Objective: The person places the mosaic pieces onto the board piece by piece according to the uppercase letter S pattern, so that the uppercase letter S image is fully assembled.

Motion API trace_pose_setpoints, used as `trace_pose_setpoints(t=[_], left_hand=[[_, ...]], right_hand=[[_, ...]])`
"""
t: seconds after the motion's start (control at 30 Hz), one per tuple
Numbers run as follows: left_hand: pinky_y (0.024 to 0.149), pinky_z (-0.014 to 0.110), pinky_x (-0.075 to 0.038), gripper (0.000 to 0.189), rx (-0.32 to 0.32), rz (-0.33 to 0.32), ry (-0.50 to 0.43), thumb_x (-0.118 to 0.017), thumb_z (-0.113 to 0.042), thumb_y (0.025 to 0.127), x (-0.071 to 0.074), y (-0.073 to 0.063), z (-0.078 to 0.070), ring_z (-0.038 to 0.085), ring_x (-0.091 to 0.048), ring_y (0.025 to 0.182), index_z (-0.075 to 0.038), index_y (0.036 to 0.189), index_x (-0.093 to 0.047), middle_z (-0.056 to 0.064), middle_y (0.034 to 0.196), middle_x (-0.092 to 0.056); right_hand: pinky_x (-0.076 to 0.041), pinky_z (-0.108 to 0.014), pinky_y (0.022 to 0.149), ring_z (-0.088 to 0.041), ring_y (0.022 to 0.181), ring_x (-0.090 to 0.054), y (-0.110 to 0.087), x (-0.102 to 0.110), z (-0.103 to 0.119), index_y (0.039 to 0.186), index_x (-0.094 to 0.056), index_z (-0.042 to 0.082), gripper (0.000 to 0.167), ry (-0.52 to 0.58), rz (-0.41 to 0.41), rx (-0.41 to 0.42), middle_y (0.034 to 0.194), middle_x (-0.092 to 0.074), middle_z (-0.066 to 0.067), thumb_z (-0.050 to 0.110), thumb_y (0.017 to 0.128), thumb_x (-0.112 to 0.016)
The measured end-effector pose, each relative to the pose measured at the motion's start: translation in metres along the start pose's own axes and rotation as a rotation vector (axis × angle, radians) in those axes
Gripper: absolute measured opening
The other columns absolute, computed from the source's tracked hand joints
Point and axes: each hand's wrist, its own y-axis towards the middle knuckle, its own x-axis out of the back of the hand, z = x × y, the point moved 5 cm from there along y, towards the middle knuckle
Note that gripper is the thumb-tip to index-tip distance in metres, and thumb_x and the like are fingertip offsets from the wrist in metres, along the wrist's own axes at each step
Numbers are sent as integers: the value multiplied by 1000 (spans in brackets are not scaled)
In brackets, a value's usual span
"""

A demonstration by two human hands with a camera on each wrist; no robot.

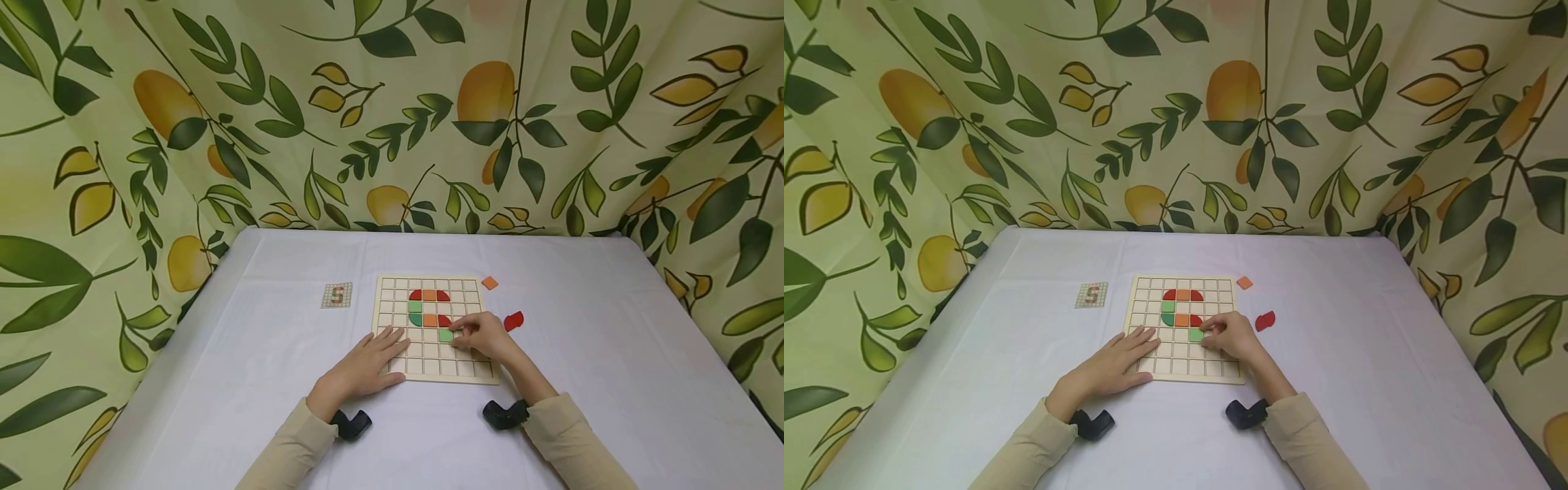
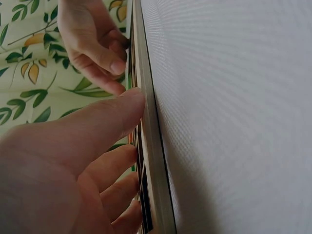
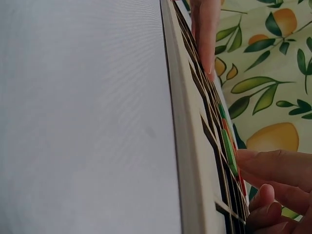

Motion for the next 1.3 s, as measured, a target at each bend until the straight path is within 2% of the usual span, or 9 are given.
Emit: trace_pose_setpoints(t=[0.27, 0.53, 1.07, 1.3], left_hand=[[122, 53, -22, 62, 7, 4, -5, -55, -39, 95, 1, -1, 0, 28, -20, 152, -15, 149, -36, 6, 161, -29], [122, 53, -23, 62, 7, -1, -2, -57, -38, 94, 0, 0, -1, 28, -21, 152, -15, 149, -38, 6, 160, -30], [122, 52, -23, 63, 5, 0, 18, -55, -41, 95, -3, 1, 2, 27, -21, 152, -17, 150, -36, 5, 161, -28], [122, 52, -23, 62, 8, -1, 21, -55, -41, 95, -3, 0, 2, 27, -21, 152, -17, 150, -37, 4, 161, -29]], right_hand=[[-36, -19, 50, -14, 66, -46, -5, 6, -3, 102, -73, 1, 25, 27, 10, -24, 67, -50, 0, 10, 79, -76], [-33, -19, 54, -14, 71, -45, -6, 15, -9, 100, -74, 1, 24, 13, -10, 9, 69, -49, 0, 10, 78, -77], [-39, -18, 52, -8, 62, -44, -8, 40, -25, 103, -71, -5, 27, 9, -39, 38, 68, -51, 3, 9, 80, -74], [-39, -18, 52, -7, 62, -44, -10, 50, -34, 105, -70, -4, 28, -3, -60, 20, 69, -52, 1, 10, 81, -74]])
